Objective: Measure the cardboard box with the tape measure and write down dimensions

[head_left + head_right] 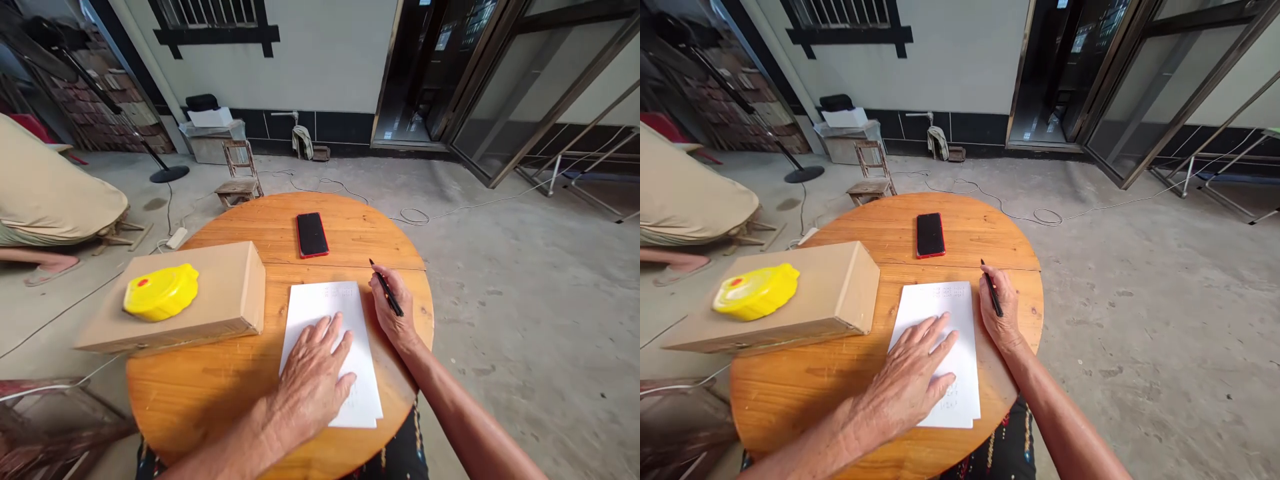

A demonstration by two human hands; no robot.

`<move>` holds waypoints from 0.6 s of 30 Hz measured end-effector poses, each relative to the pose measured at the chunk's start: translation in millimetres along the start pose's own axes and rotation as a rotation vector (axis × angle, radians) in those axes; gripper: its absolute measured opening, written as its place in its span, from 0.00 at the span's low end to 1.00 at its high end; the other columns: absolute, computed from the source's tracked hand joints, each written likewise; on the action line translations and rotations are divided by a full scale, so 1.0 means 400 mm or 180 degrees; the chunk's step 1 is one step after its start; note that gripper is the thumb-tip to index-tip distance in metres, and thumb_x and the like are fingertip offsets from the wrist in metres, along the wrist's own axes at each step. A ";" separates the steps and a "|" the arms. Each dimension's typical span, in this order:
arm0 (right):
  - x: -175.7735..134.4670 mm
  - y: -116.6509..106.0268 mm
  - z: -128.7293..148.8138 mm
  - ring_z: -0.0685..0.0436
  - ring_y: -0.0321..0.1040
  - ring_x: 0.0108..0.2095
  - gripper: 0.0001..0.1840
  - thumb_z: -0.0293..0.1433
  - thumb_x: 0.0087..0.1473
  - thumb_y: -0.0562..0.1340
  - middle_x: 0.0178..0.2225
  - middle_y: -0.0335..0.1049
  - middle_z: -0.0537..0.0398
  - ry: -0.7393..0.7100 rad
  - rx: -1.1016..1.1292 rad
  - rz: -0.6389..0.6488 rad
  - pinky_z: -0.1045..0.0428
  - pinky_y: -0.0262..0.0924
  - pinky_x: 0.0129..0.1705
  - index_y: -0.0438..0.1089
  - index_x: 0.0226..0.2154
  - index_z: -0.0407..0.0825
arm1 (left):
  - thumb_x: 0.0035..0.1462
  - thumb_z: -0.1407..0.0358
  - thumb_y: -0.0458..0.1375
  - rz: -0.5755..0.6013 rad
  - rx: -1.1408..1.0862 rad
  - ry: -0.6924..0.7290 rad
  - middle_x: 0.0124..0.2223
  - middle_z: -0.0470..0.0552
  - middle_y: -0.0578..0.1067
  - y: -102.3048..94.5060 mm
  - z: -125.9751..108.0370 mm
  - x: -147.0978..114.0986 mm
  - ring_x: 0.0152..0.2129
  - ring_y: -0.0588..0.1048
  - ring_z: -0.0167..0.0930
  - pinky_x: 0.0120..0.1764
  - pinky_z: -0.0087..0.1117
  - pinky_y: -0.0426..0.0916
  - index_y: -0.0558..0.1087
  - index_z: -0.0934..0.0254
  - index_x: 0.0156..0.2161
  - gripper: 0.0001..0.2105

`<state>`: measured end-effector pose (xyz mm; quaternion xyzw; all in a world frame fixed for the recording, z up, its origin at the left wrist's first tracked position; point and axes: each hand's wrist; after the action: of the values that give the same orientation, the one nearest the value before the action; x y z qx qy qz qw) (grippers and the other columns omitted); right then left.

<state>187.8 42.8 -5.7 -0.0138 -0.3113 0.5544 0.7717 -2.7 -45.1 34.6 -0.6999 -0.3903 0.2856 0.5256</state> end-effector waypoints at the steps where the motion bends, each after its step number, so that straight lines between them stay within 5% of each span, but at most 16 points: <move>1: 0.002 -0.001 -0.004 0.45 0.69 0.41 0.11 0.33 0.63 0.55 0.43 0.72 0.50 -0.0023 0.0003 -0.0065 0.47 0.64 0.46 0.69 0.46 0.50 | 0.60 0.61 0.58 -0.0026 -0.0003 0.0012 0.68 0.57 0.58 0.000 -0.012 -0.023 0.63 0.58 0.45 0.59 0.52 0.60 0.65 0.60 0.61 0.24; 6: 0.011 0.002 -0.041 0.45 0.70 0.39 0.12 0.33 0.63 0.54 0.42 0.72 0.48 -0.0128 -0.0057 -0.0337 0.47 0.65 0.44 0.67 0.47 0.48 | 0.58 0.64 0.58 -0.0280 -0.0018 -0.0084 0.69 0.56 0.55 0.050 -0.050 -0.123 0.65 0.55 0.44 0.60 0.53 0.60 0.63 0.60 0.62 0.26; 11: 0.007 0.007 -0.062 0.43 0.69 0.42 0.15 0.30 0.63 0.51 0.46 0.70 0.46 -0.0457 -0.0410 -0.0285 0.46 0.65 0.45 0.65 0.50 0.50 | 0.58 0.67 0.56 -0.0363 -0.0032 -0.0143 0.70 0.52 0.52 0.113 -0.054 -0.155 0.66 0.51 0.41 0.65 0.53 0.50 0.58 0.59 0.65 0.30; 18: -0.016 -0.009 0.026 0.36 0.67 0.46 0.21 0.24 0.55 0.54 0.47 0.72 0.43 -0.1350 -0.1238 0.0778 0.43 0.58 0.46 0.67 0.51 0.47 | 0.59 0.63 0.55 -0.0436 -0.0203 -0.0119 0.70 0.49 0.52 0.116 -0.049 -0.156 0.67 0.48 0.39 0.67 0.50 0.45 0.58 0.57 0.65 0.29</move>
<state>184.3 32.5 1.2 -0.0825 -0.5616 0.5636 0.6001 -8.4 -114.6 -5.0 -0.6824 -0.4559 0.2494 0.5140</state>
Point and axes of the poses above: each hand's wrist, its own x-axis towards the middle knuckle, its own y-axis out of the palm, z = x × y
